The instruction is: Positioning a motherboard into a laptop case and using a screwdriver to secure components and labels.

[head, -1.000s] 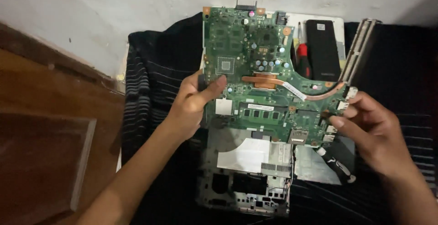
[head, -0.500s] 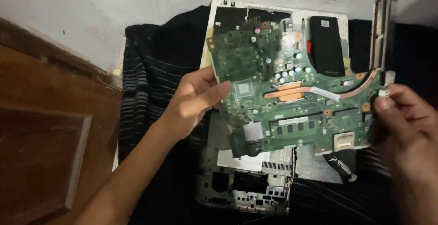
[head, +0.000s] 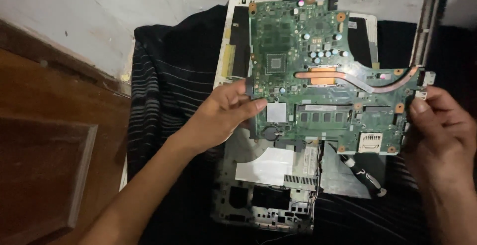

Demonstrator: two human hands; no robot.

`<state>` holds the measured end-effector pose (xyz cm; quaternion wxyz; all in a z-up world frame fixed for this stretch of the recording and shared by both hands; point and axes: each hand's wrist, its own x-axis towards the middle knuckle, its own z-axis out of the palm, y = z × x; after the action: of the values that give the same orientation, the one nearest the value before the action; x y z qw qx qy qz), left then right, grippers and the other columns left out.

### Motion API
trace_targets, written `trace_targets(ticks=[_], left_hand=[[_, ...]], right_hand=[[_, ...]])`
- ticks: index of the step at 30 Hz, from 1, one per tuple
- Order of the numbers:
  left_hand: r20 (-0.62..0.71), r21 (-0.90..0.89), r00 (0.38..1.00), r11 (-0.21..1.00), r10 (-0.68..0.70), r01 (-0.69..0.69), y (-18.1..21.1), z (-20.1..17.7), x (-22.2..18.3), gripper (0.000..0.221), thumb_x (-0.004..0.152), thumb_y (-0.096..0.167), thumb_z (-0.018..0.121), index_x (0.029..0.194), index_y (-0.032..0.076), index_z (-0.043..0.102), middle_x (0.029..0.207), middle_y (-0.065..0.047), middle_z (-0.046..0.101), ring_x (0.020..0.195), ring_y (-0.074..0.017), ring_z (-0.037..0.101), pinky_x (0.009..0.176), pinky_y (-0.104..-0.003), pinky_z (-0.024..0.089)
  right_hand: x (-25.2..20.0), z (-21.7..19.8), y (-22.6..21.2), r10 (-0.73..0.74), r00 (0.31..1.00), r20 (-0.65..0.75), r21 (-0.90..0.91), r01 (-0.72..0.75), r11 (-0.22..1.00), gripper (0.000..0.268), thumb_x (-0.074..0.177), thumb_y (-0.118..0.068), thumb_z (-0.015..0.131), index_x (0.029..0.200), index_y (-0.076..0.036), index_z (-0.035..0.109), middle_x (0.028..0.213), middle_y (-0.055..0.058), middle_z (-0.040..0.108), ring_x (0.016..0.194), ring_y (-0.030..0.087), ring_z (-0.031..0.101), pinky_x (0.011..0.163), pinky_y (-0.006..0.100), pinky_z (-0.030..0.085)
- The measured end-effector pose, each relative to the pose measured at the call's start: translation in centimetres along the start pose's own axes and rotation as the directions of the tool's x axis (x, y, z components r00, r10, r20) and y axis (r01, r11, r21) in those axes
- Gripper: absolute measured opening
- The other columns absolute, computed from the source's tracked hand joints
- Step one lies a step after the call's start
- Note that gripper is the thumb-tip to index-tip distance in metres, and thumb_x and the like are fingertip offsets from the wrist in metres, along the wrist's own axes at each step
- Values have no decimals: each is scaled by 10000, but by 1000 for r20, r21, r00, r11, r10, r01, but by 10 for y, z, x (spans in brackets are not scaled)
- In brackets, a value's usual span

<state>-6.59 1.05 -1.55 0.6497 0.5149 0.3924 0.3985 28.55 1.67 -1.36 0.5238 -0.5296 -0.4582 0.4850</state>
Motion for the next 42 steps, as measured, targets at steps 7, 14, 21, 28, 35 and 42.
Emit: trace_targets(ticks=[7, 14, 21, 28, 35, 42], left_hand=[[-24, 81, 993, 990, 119, -116, -3, 0, -2, 106, 1050, 242, 588, 962, 184, 592, 663, 105, 335, 566, -44, 320, 556, -245, 295], [101, -42, 973, 978, 209, -206, 5, 1, -4, 191, 996, 227, 644, 814, 196, 590, 737, 82, 434, 621, -61, 382, 589, -210, 343], [137, -187, 980, 975, 146, -119, 5, 1, -7, 388, 967, 286, 698, 1284, 88, 595, 1089, 1, 620, 935, -165, 636, 844, -328, 581], [-51, 138, 979, 972, 200, -191, 2, 1, -1, 508, 1041, 301, 547, 636, 216, 252, 595, 74, 192, 514, -72, 179, 521, -274, 206], [-103, 155, 972, 969, 211, -194, -9, -2, 0, 469, 1041, 291, 555, 687, 224, 255, 624, 71, 175, 535, -78, 174, 544, -304, 205], [-273, -117, 957, 983, 103, -139, -22, -6, 7, 586, 990, 237, 637, 575, 211, 224, 580, 70, 174, 525, -101, 180, 546, -324, 178]], right_hand=[[6, -9, 11, -26, 1000, 5, 67, 26, 997, 126, 1092, -157, 609, 1213, -166, 572, 1159, 9, 695, 1016, 85, 685, 978, 245, 582], [4, -9, 9, -13, 1000, -14, 73, 14, 997, 116, 1095, -155, 588, 1207, -174, 561, 1191, -1, 688, 1037, 80, 678, 1011, 242, 571], [7, -8, 6, -11, 1000, -18, 79, 12, 997, 102, 1070, -212, 638, 1154, -156, 623, 1069, 4, 709, 932, 91, 706, 897, 232, 612], [1, -2, 5, 5, 1000, 26, -48, -4, 999, 172, 1085, -212, 593, 1220, -106, 602, 1068, 2, 676, 939, 78, 648, 858, 210, 542], [3, -8, 16, -53, 997, 48, -31, 54, 998, 173, 1098, -208, 595, 1251, -128, 596, 1144, -16, 685, 1000, 48, 647, 955, 204, 533], [3, 1, 0, -57, 974, 217, 253, 0, 968, 496, 943, -246, 705, 1375, -88, 520, 1190, 54, 615, 848, 205, 671, 531, 314, 614]])
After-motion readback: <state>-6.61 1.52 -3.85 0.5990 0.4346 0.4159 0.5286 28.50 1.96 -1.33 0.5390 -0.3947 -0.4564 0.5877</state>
